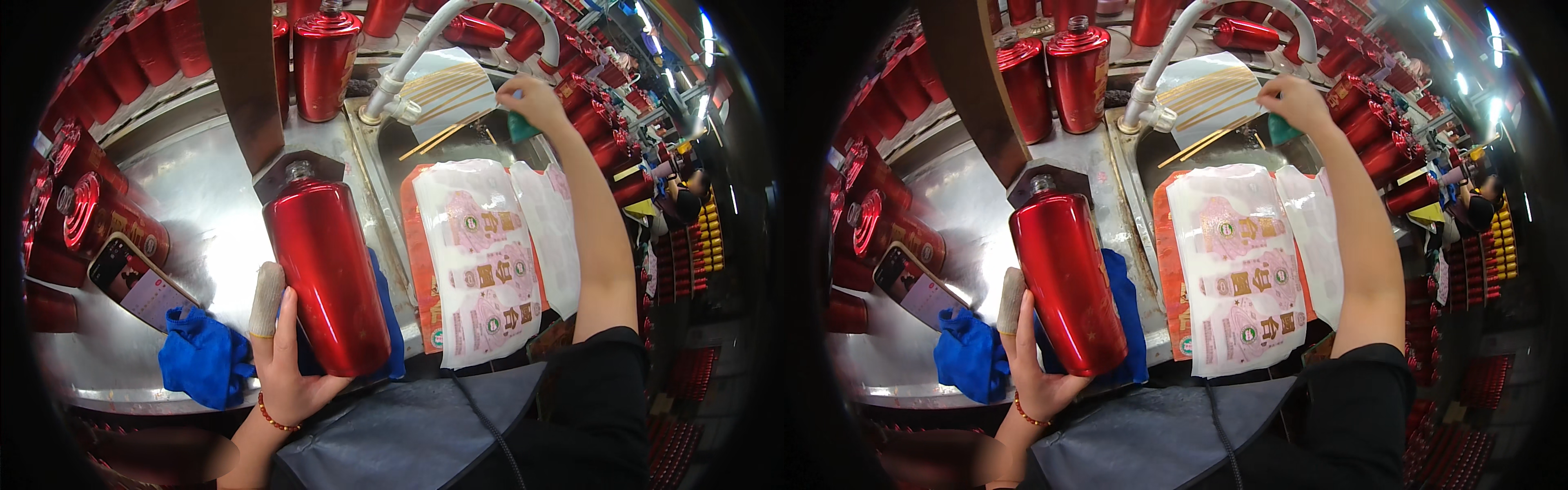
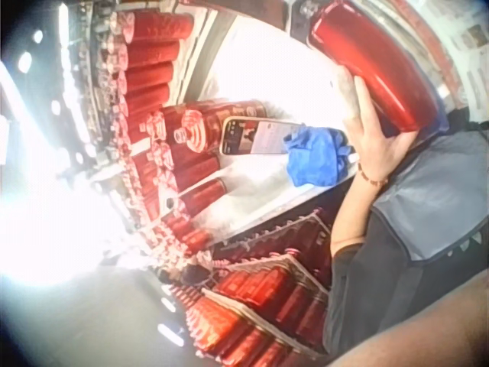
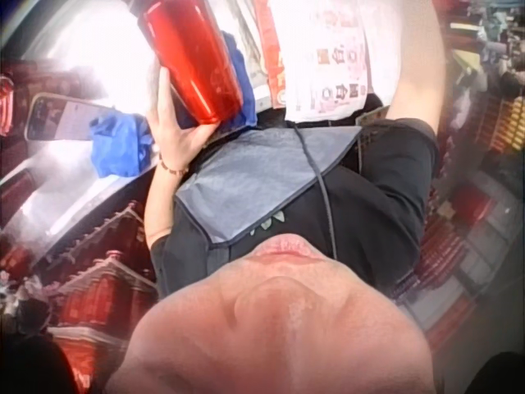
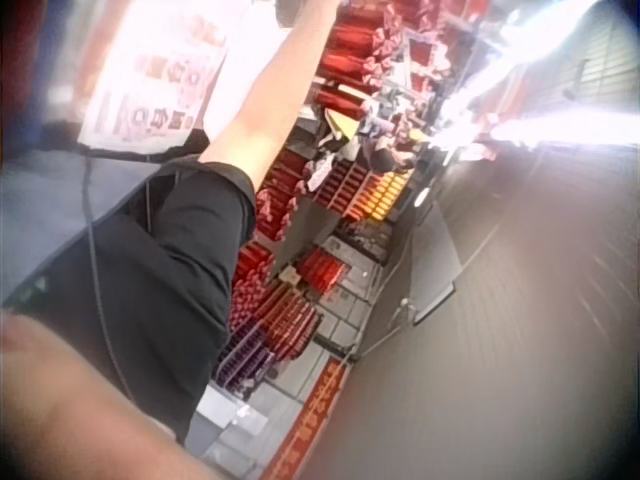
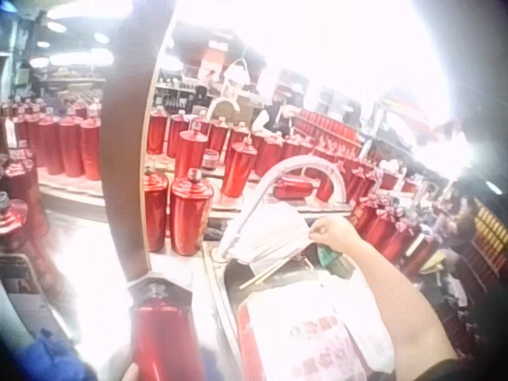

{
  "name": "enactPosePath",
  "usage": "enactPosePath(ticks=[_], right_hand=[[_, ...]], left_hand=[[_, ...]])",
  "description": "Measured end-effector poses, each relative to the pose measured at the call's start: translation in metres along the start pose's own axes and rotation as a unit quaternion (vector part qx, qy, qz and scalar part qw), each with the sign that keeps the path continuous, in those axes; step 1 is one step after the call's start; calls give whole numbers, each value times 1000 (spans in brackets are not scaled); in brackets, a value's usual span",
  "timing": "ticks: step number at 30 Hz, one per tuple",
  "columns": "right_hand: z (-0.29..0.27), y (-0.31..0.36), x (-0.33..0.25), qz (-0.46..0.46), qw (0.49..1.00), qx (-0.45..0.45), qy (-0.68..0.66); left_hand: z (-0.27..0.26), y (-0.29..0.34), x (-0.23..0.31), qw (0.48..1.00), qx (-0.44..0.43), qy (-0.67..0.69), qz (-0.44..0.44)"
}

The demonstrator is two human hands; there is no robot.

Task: The person picks up a red cylindrical container, applies a printed label to its side, smooths it with a green tool, and wipes the surface with a blue cloth. The person repeats this process on multiple containers, handling them one at a time.

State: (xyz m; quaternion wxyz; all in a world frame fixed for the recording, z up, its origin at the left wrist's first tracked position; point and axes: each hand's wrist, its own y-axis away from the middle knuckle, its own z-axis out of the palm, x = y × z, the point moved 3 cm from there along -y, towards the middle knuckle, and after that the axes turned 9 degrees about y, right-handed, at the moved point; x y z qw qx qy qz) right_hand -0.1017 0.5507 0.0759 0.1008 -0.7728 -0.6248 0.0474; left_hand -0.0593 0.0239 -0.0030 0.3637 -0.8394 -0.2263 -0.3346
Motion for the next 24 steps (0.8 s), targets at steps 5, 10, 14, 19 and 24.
enactPosePath(ticks=[5,10,14,19,24], right_hand=[[-73,12,-6,18,966,35,-254],[-122,36,-58,-5,941,19,-339],[-153,62,-122,-44,922,-32,-384],[-159,93,-189,-70,858,-118,-495],[-154,110,-220,-109,826,-163,-528]], left_hand=[[1,-1,-1,1000,-1,20,-18],[-5,-4,9,998,-9,56,-33],[-24,-20,39,999,13,33,37],[-26,-71,68,986,44,135,83],[-15,-94,77,972,51,228,40]])
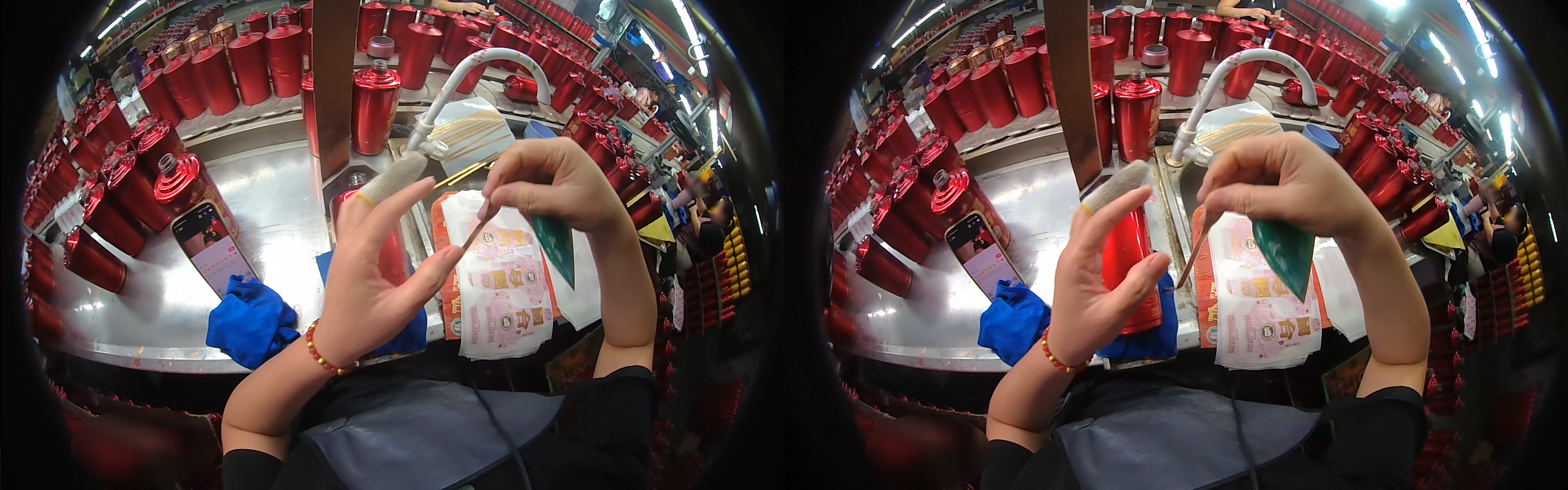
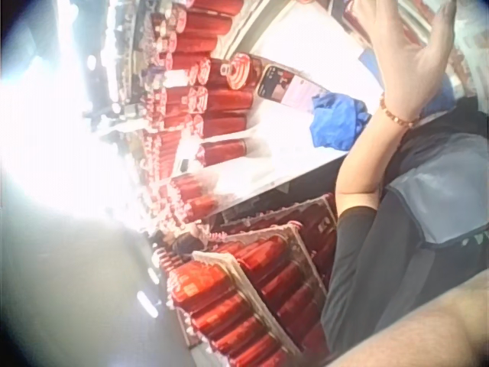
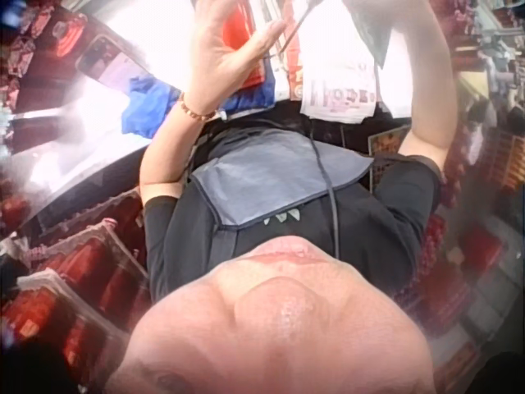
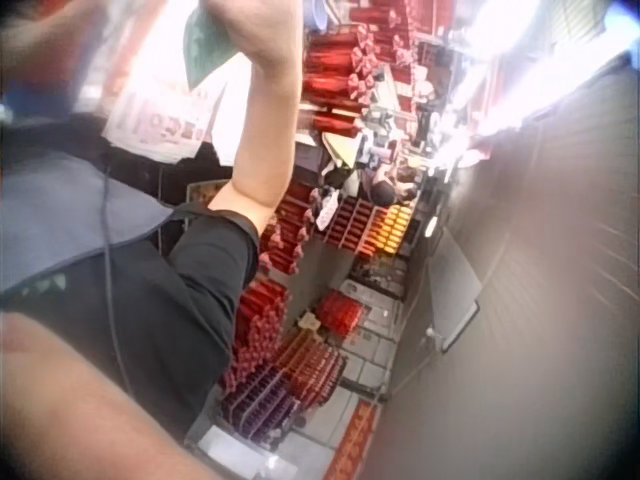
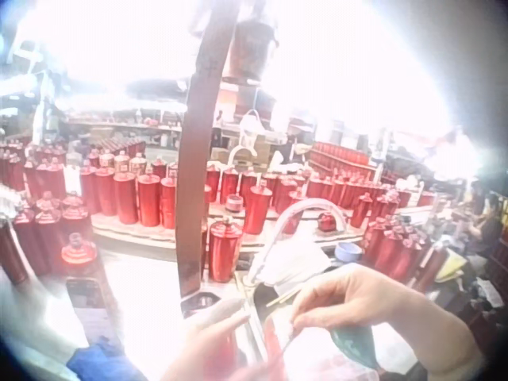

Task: The person picks up a red cylindrical container, applies a printed label to its side, smooths it with a green tool, and wipes the surface with a blue cloth. The person repeats this process on multiple containers, handling them one at a time.

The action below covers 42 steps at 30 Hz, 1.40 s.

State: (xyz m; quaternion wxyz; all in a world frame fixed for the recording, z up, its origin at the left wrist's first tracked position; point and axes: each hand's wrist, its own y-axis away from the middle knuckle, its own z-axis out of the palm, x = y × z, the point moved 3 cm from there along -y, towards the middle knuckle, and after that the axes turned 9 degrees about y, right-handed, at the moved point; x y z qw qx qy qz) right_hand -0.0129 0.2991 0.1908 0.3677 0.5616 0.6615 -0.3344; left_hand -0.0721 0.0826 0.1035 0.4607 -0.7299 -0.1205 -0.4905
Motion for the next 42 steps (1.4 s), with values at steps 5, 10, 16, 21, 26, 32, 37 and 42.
enactPosePath(ticks=[5,10,16,21,26,32,37,42], right_hand=[[14,5,-7,-8,1000,-6,-10],[13,16,-20,-56,996,64,-23],[-2,53,9,-55,971,228,-33],[6,97,61,10,948,293,-125],[49,136,111,176,933,262,-174],[72,125,90,132,907,298,266],[128,57,51,-41,999,8,0],[126,49,64,-54,998,-15,17]], left_hand=[[13,-5,-2,999,-29,44,-6],[17,-2,2,986,-141,74,-54],[-12,13,2,936,-131,254,-205],[-36,47,-6,954,-108,165,-225],[-35,77,2,954,-89,107,-267],[-12,91,7,959,-140,36,-245],[1,79,8,965,-180,-9,-189],[-15,83,4,960,-130,15,-249]])
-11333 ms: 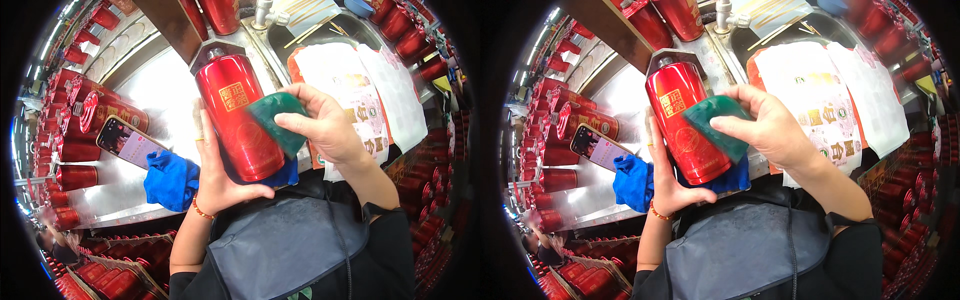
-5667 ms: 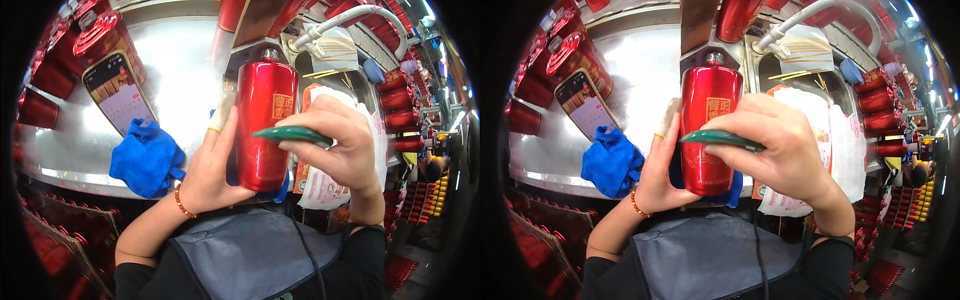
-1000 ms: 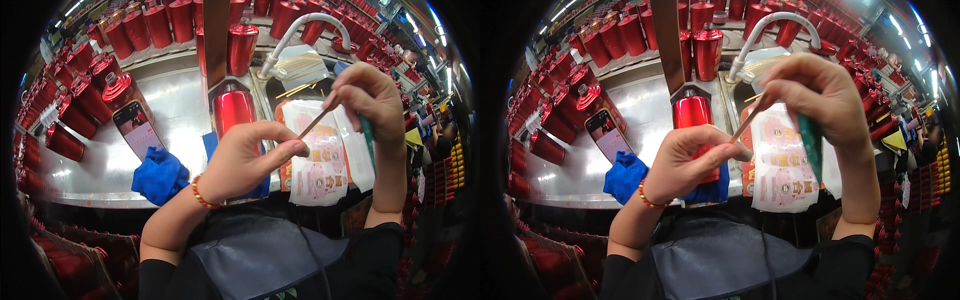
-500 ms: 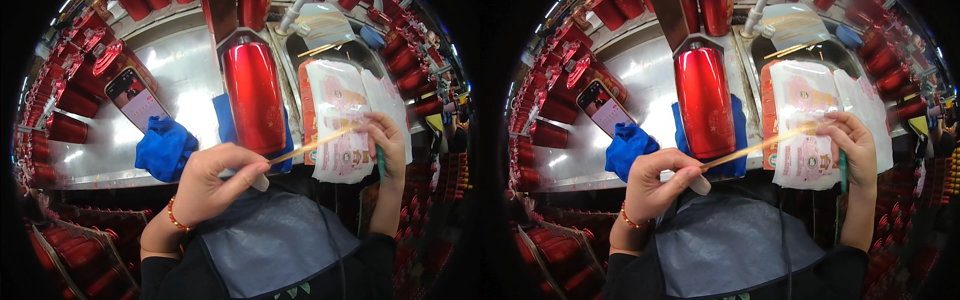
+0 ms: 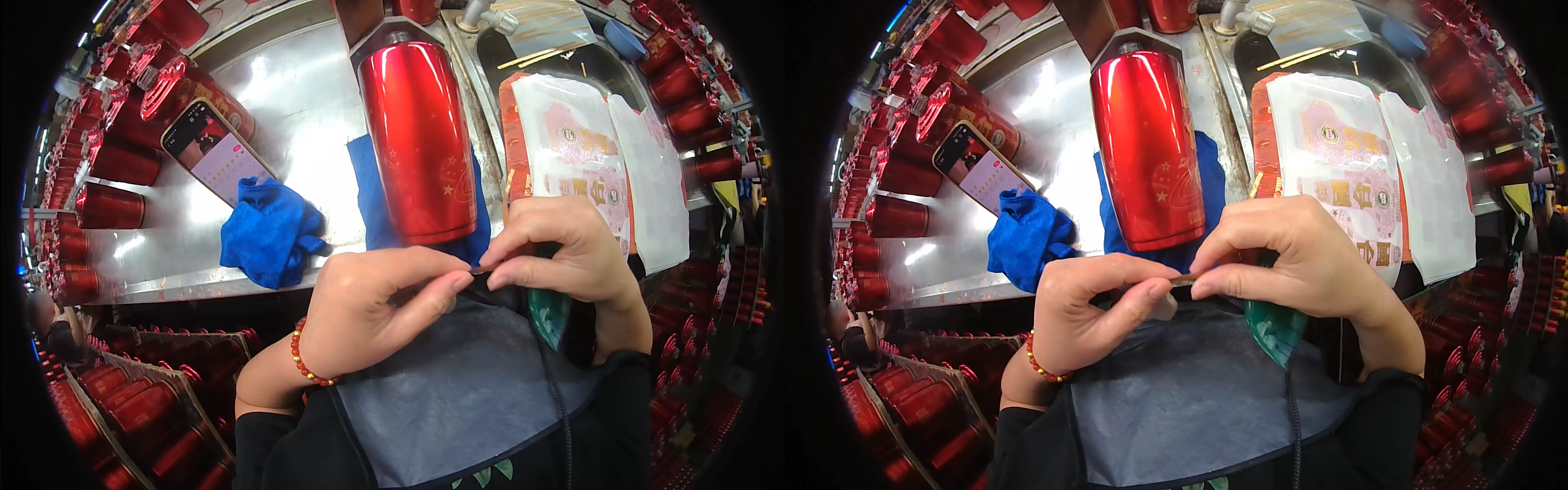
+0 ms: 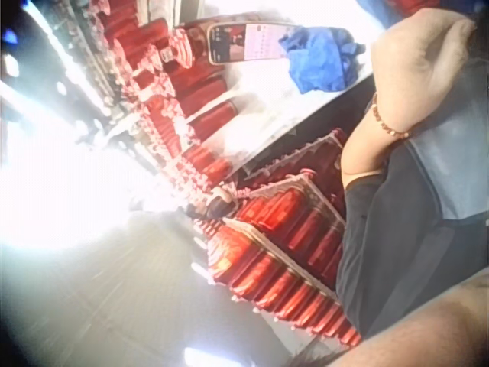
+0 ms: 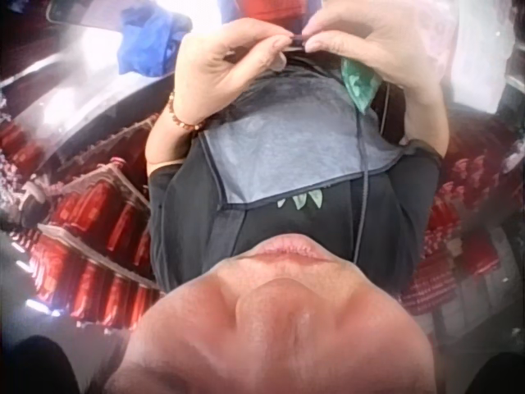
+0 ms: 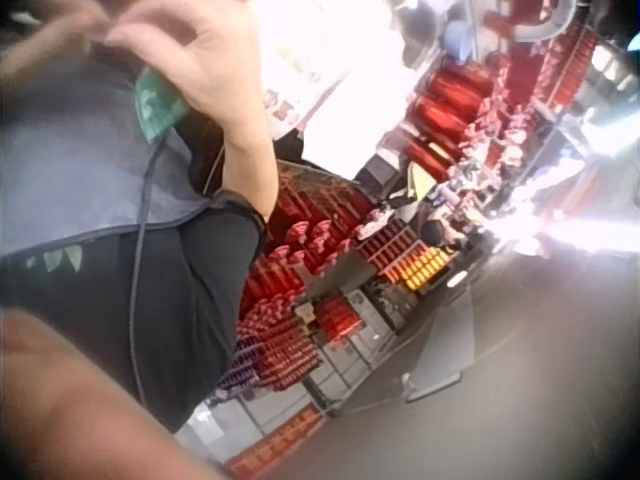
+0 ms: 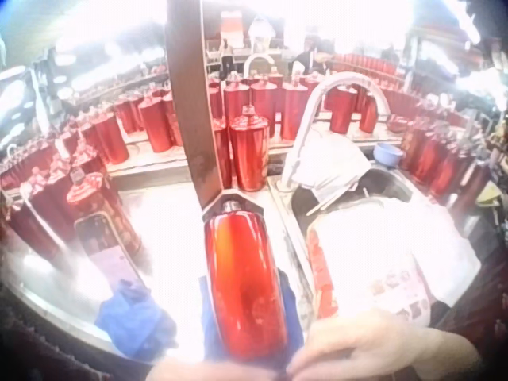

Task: The person picks up a red cylindrical container, applies a printed label to its side, smooths it with a green tool, and wipes the surface with a blue cloth. The person repeats this process on multiple containers, handling them one at a time.

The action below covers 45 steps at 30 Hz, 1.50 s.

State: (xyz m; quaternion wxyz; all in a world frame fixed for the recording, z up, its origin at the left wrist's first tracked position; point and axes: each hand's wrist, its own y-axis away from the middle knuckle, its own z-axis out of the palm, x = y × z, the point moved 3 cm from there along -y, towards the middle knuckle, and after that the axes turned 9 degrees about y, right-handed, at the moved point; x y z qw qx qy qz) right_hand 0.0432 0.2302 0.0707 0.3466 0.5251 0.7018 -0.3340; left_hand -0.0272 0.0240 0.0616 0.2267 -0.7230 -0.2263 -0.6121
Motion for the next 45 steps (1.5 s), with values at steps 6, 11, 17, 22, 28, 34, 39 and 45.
enactPosePath(ticks=[6,11,17,22,28,34,39,45], right_hand=[[10,1,15,171,981,38,-84],[17,1,31,226,966,37,-121],[18,0,36,222,966,36,-126],[17,0,37,222,964,37,-143],[17,-1,36,199,970,38,-133],[20,1,39,183,974,62,-122],[20,0,40,167,978,48,-112],[21,0,42,173,977,51,-118]], left_hand=[[-7,1,-17,996,71,-14,-48],[-13,-1,-20,992,115,-39,-36],[-20,10,-27,975,202,-82,28],[-25,5,-24,944,198,-243,101],[-3,-10,-44,968,161,-175,83],[-2,-9,-56,979,159,-97,80],[-2,-8,-58,984,153,-76,57],[1,-8,-60,985,153,-40,63]])
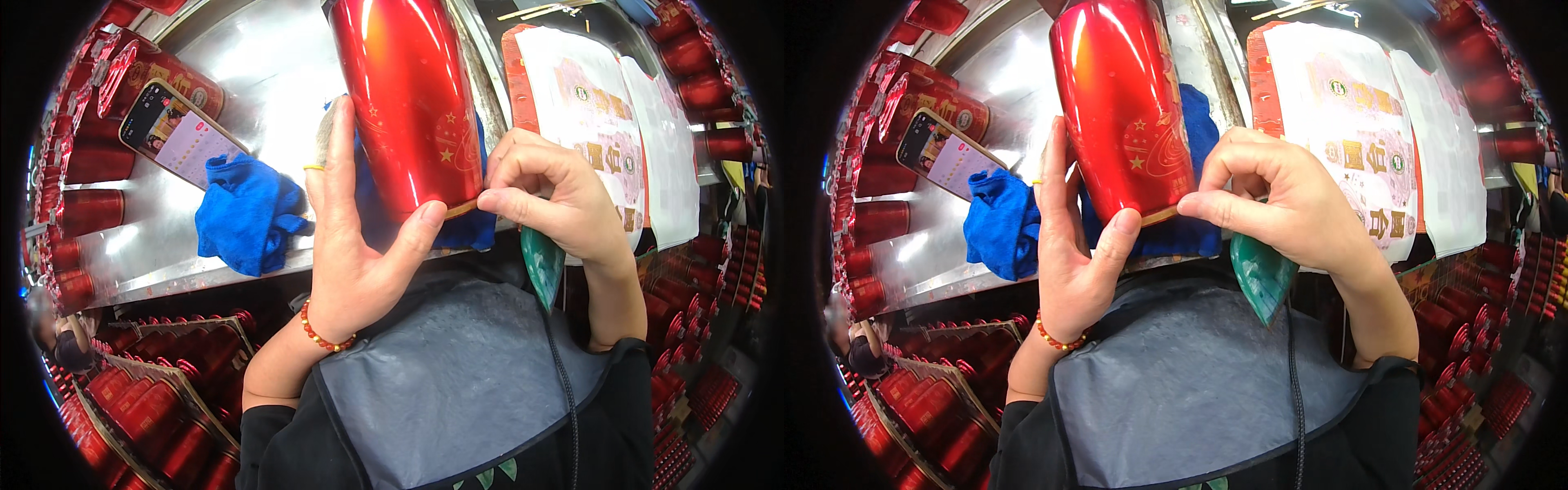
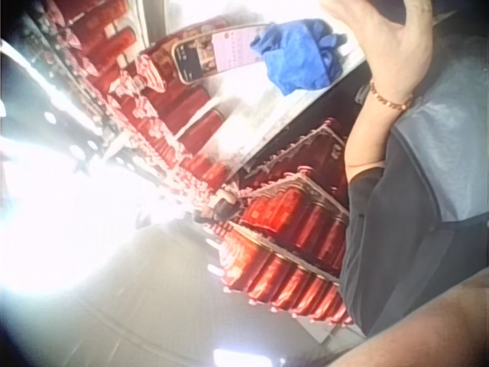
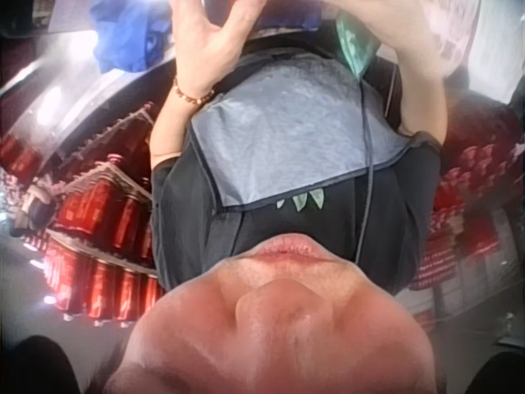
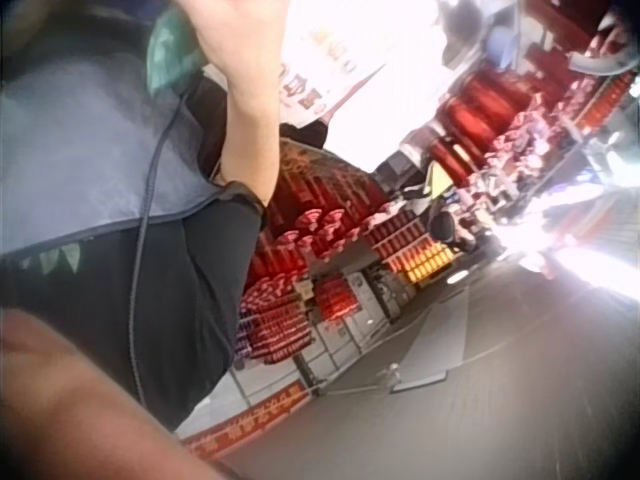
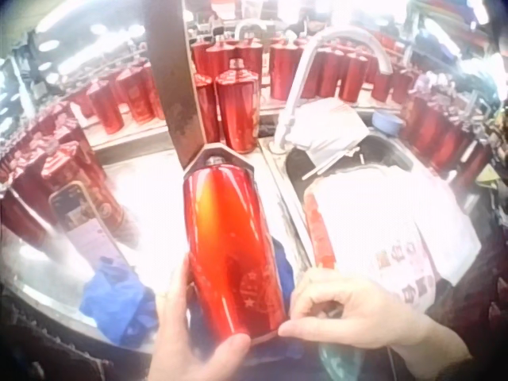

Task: The person picks up a red cylindrical container, applies a printed label to its side, smooths it with a green tool, and wipes the surface with a blue cloth. The person repeats this process on multiple containers, handling them one at a time.

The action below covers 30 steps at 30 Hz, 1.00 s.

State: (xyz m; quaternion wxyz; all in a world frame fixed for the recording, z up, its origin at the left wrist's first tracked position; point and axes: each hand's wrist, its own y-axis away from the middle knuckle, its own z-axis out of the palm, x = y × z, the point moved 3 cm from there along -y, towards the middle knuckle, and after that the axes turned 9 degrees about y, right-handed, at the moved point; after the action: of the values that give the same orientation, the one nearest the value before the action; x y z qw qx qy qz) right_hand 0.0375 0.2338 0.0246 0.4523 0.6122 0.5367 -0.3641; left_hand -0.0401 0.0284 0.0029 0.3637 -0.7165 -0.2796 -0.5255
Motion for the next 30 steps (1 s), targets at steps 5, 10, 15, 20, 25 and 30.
enactPosePath(ticks=[5,10,15,20,25,30], right_hand=[[1,1,3,12,1000,3,-10],[4,-1,8,7,999,17,-34],[5,-2,9,13,999,8,-44],[4,-2,5,32,998,-14,-53],[7,-2,9,10,997,6,-73],[7,-3,9,11,998,-3,-66]], left_hand=[[-1,-1,2,1000,-11,-22,-2],[-1,0,-2,1000,-9,14,-11],[-5,0,1,999,-28,-33,3],[-2,1,2,998,-27,-55,-5],[-3,2,3,998,-34,-45,-17],[-3,1,-2,998,-18,-54,14]])
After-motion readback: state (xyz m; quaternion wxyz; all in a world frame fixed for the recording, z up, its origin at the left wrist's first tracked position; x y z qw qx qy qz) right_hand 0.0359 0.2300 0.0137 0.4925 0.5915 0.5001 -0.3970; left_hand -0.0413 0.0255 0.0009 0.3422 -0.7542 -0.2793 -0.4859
